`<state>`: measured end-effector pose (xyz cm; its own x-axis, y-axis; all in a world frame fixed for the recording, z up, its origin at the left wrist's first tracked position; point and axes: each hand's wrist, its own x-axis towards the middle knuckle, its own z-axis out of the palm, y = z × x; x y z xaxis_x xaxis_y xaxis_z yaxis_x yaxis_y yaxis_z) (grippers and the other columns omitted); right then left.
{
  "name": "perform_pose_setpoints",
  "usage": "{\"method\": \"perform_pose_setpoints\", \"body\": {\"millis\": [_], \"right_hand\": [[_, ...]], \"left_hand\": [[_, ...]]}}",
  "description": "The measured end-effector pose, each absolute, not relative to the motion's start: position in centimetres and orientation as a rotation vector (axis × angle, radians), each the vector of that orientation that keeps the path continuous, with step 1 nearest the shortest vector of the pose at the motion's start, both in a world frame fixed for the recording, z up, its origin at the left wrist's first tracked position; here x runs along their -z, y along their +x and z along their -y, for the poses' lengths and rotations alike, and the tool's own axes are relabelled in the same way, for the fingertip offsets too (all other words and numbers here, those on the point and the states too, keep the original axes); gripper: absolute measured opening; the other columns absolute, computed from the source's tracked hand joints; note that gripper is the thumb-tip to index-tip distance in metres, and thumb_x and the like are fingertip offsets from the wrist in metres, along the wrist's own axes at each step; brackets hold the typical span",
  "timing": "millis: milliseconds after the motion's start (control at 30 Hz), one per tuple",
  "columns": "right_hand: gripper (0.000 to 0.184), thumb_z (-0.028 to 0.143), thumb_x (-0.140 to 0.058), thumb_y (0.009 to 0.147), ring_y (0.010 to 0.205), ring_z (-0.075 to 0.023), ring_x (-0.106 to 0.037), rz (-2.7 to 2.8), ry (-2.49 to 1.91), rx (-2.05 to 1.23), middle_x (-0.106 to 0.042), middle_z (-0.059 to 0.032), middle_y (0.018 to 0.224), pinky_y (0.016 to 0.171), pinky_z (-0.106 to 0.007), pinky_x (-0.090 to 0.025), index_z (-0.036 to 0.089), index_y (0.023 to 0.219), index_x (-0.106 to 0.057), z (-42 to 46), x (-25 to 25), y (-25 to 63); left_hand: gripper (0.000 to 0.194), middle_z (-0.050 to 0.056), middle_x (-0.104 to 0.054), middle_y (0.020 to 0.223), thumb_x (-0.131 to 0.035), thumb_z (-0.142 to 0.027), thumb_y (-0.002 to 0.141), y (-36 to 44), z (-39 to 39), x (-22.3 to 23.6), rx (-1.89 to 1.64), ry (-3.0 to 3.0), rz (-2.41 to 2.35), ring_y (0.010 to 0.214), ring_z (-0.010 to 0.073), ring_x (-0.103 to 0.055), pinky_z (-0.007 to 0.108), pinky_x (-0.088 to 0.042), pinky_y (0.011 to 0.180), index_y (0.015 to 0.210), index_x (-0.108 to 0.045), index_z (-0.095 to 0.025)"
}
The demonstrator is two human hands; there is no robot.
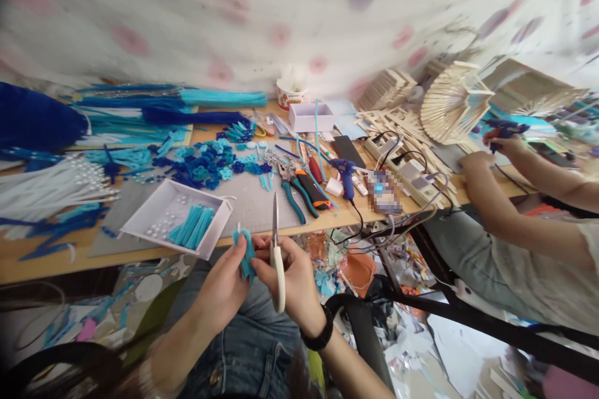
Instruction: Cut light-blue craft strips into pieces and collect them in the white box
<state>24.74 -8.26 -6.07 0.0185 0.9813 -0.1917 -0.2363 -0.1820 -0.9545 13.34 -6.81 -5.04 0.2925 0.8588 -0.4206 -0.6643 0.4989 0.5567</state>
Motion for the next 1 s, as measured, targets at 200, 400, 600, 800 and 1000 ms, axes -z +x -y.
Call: {"method": "perform_pose_setpoints", "body": {"millis": [200,400,600,800,1000], "right_hand": [[0.024,0.02,-0.083,0.073,0.089,-0.0183,-0.074,1.0,-1.122,-1.327,-0.076,-0.0019,0.101,0.082,-0.027,-0.058,0.024,0.091,-0.067,8.3,6.3,24.6],[0.03,0.02,-0.085,0.069,0.085,-0.0204,-0.074,1.061,-1.199,-1.199,-0.077,-0.0044,0.101,0.077,-0.029,-0.059,0.023,0.092,-0.068,8.8,6.3,24.1],[0.029,0.018,-0.081,0.072,0.084,-0.0206,-0.074,1.157,-1.278,-1.06,-0.077,-0.0053,0.1,0.078,-0.03,-0.059,0.023,0.098,-0.068,9.1,6.2,23.8],[0.027,0.022,-0.078,0.075,0.086,-0.0219,-0.074,1.202,-1.319,-0.988,-0.077,-0.0049,0.096,0.078,-0.031,-0.059,0.023,0.099,-0.067,8.7,6.4,23.6],[0.03,0.02,-0.082,0.071,0.08,-0.0211,-0.074,1.157,-1.32,-1.005,-0.076,-0.0027,0.091,0.077,-0.031,-0.059,0.024,0.095,-0.065,8.5,6.6,23.7]], "left_hand": [[0.043,0.007,-0.077,0.094,-0.079,-0.06,0.072,13.1,6.8,6.5,-1.081,0.401,-0.837,0.114,0.029,-0.066,0.039,-0.046,0.105,0.077,-0.068,-0.018],[0.06,0.011,-0.075,0.111,-0.073,-0.068,0.071,13.0,6.9,6.7,-1.067,0.595,-0.938,0.121,0.0314,-0.062,0.042,-0.041,0.111,0.101,-0.072,-0.017],[0.061,0.011,-0.074,0.115,-0.063,-0.07,0.08,12.9,7.0,5.3,-1.055,0.837,-0.987,0.123,0.0307,-0.062,0.041,-0.045,0.109,0.108,-0.069,-0.016],[0.056,0.011,-0.074,0.115,-0.061,-0.068,0.082,12.8,6.9,5.7,-1.082,0.854,-0.962,0.127,0.0299,-0.058,0.037,-0.046,0.107,0.104,-0.071,-0.017],[0.044,0.009,-0.073,0.118,-0.073,-0.054,0.081,12.8,7.0,7.5,-1.119,0.608,-0.828,0.125,0.0285,-0.06,0.04,-0.038,0.115,0.108,-0.073,-0.019]]}}
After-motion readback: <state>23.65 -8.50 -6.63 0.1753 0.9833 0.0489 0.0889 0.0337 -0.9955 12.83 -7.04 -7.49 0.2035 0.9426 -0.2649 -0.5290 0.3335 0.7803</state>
